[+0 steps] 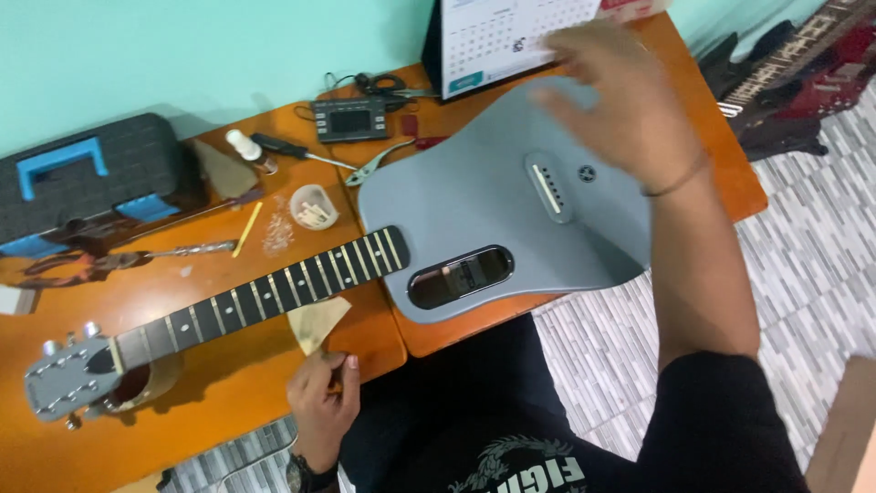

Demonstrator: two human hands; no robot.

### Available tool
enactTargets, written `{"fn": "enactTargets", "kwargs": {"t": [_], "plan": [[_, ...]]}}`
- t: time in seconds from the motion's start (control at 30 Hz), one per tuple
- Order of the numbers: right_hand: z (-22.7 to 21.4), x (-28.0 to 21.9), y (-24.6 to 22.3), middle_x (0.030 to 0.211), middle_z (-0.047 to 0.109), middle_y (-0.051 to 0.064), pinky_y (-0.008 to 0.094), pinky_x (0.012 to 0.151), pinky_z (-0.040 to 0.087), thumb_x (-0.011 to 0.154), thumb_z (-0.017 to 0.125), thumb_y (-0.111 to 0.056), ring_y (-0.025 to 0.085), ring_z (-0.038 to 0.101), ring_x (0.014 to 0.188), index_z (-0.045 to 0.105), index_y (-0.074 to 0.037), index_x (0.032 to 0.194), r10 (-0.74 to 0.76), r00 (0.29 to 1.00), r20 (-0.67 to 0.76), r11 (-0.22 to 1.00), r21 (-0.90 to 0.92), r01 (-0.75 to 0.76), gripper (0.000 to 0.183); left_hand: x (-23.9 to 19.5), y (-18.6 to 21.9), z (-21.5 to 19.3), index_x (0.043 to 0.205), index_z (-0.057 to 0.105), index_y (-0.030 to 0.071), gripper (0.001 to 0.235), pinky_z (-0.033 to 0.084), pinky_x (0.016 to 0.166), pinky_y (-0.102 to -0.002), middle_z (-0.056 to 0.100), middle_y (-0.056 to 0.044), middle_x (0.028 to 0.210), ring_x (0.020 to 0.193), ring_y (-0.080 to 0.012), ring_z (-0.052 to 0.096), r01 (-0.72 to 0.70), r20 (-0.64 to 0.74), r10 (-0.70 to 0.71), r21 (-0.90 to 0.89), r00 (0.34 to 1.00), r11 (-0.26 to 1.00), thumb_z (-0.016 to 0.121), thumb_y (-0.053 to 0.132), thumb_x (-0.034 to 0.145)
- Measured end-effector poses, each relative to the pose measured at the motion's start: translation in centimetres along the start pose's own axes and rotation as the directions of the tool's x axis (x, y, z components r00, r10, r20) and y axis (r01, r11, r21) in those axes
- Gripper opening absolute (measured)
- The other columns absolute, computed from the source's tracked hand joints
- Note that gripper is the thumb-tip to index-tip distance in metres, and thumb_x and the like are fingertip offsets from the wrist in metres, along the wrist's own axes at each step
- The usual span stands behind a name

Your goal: The person wipes the body and neck of a grey electric guitar with a cloth, then installs a single string by threading it through the bridge, pulling it taut, and winding it onto the tuning peg at the headstock.

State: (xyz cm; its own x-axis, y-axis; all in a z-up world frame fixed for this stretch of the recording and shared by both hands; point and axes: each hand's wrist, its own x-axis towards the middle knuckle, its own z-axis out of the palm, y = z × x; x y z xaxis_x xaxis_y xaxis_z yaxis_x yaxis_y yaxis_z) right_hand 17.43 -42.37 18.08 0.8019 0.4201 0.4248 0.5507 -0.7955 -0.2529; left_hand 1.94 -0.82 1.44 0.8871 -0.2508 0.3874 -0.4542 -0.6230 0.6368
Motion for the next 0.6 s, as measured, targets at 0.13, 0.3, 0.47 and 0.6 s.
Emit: {"fn": "enactTargets", "kwargs": {"t": [0.13,0.3,0.47,0.6], "plan": [[-0.8,-8.1,6.5,0.109,0.057,0.013,0.039,0.083,0.051,0.111,0.069,0.008,0.026,0.055,0.095,0.061,0.003,0.116,0.325,0.913,-0.247,0.945,0.125,-0.302,0.011,9.0,5.8,1.3,0.094,0.065,0.004,0.015,0.049,0.068,-0.034,0.066,-0.012,0.089,0.078,-0.0234,0.060,-0.297,-0.033,0.295,-0.115,0.955,0.948,0.057,0.015,0.100],[3.1,-17.0,16.2,0.108,0.068,0.011,0.033,0.076,0.052,0.107,0.073,0.000,0.021,0.063,0.086,0.069,0.000,0.110,0.554,0.759,-0.342,0.825,0.099,-0.557,0.005,20.6,13.1,7.7,0.114,0.067,0.006,0.021,0.052,0.087,-0.045,0.063,-0.014,0.113,0.103,-0.0334,0.060,-0.519,0.181,0.524,-0.073,0.833,0.851,0.064,0.020,0.098],[7.8,-23.6,21.9,0.100,0.068,0.017,0.042,0.080,0.053,0.087,0.065,-0.007,0.032,0.067,0.088,0.075,-0.002,0.106,0.686,0.619,-0.382,0.654,-0.047,-0.755,0.023,28.6,16.8,20.1,0.102,0.063,0.011,0.014,0.046,0.080,-0.047,0.060,-0.007,0.098,0.093,-0.0303,0.057,-0.688,0.332,0.653,-0.015,0.681,0.725,0.067,0.021,0.093],[8.0,-24.3,20.9,0.100,0.061,0.020,0.048,0.085,0.047,0.090,0.068,-0.010,0.041,0.055,0.099,0.073,-0.001,0.101,0.681,0.631,-0.371,0.644,-0.106,-0.757,0.015,32.4,19.1,30.5,0.106,0.066,0.011,0.017,0.045,0.078,-0.048,0.064,-0.009,0.097,0.094,-0.0323,0.056,-0.724,0.432,0.644,0.031,0.631,0.689,0.064,0.022,0.094]]}}
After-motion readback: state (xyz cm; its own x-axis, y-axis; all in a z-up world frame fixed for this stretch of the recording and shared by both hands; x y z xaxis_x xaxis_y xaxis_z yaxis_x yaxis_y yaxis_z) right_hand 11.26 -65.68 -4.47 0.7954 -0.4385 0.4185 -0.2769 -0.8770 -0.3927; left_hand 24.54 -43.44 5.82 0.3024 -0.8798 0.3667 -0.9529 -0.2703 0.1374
